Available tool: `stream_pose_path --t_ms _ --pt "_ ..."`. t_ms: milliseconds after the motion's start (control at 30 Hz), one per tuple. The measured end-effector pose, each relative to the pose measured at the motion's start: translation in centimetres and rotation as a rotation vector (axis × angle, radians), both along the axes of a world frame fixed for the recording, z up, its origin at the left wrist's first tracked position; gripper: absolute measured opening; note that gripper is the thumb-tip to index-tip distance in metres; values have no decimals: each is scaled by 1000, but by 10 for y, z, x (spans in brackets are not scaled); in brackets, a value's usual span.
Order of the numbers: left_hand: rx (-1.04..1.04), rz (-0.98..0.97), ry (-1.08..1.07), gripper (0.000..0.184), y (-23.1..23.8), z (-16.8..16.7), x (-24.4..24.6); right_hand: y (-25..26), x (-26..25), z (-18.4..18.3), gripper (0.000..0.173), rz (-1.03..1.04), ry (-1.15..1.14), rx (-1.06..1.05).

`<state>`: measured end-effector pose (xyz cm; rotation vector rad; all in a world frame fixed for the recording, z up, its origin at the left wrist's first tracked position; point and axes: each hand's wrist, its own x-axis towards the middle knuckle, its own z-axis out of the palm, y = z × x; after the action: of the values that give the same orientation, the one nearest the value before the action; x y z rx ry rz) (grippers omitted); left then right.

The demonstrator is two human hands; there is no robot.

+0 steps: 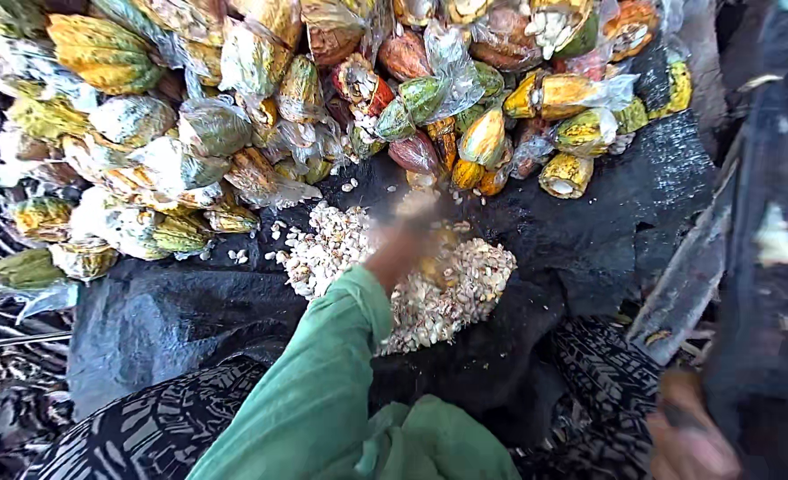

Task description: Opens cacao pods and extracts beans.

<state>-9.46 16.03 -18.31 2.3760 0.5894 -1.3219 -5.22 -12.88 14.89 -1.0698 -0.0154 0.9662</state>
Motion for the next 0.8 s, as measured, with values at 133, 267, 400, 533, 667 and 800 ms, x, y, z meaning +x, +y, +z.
stream_pose_path --t_ms 133,267,400,533,667,800 --pt "4 -43 -10 58 2 31 -72 17 -17 0 47 2 -12 134" --pt "43 66 -79 68 -7 65 -109 47 -39 -11 41 -11 -64 194" --pt "67 235 -207 64 -3 105 -136 72 -57 -18 45 145 -153 73" --pt "-29 556 -530 54 31 167 -162 88 -74 -25 49 326 -295 -15" --pt "-395 1121 -955 43 60 253 -189 99 -93 -40 57 409 -557 -53" --pt "-917 1823 -1149 53 83 292 -205 103 -105 -64 61 487 -1079 -83"
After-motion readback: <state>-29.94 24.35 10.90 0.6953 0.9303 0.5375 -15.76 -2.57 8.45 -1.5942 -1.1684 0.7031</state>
